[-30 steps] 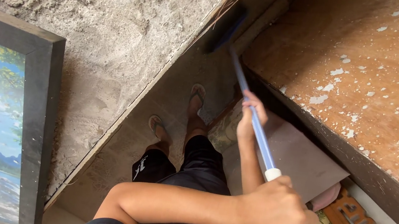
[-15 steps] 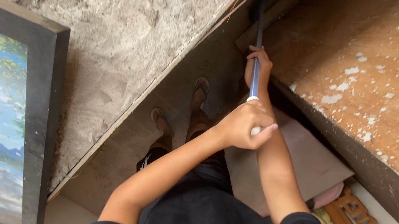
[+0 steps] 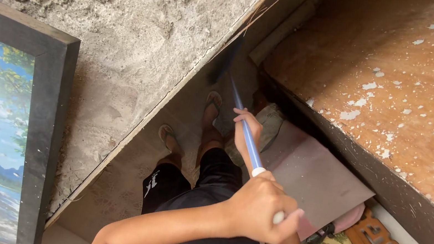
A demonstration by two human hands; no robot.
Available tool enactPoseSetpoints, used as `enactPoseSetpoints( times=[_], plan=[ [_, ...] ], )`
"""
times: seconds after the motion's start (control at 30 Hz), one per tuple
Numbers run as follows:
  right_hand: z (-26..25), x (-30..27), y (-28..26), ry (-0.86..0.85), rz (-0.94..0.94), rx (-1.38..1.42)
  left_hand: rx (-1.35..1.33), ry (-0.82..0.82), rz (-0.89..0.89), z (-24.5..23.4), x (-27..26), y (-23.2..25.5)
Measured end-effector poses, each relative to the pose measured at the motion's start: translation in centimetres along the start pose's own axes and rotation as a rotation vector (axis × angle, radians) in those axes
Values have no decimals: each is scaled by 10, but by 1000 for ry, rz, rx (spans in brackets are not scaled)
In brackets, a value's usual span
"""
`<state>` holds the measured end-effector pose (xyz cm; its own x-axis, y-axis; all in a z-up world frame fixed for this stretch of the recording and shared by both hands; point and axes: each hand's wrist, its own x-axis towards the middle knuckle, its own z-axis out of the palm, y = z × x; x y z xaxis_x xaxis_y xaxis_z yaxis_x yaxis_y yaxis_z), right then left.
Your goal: Sweeping the tiled floor using a long-handled broom.
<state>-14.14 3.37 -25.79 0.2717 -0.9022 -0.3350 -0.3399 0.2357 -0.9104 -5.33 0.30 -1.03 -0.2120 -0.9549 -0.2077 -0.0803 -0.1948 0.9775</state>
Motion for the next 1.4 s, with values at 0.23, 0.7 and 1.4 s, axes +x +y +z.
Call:
enactPoseSetpoints(
  times=[0.23, 0.7, 1.4],
  plan=[
    [-37, 71, -32, 250, -75, -75, -68, -56, 148, -11, 30, 23],
    [-65, 127, 24, 277, -225, -344, -222, -58, 367, -32, 56, -95],
    [-15, -18, -78, 76, -49, -169, -159, -209, 105, -41, -27, 30]
  ],
)
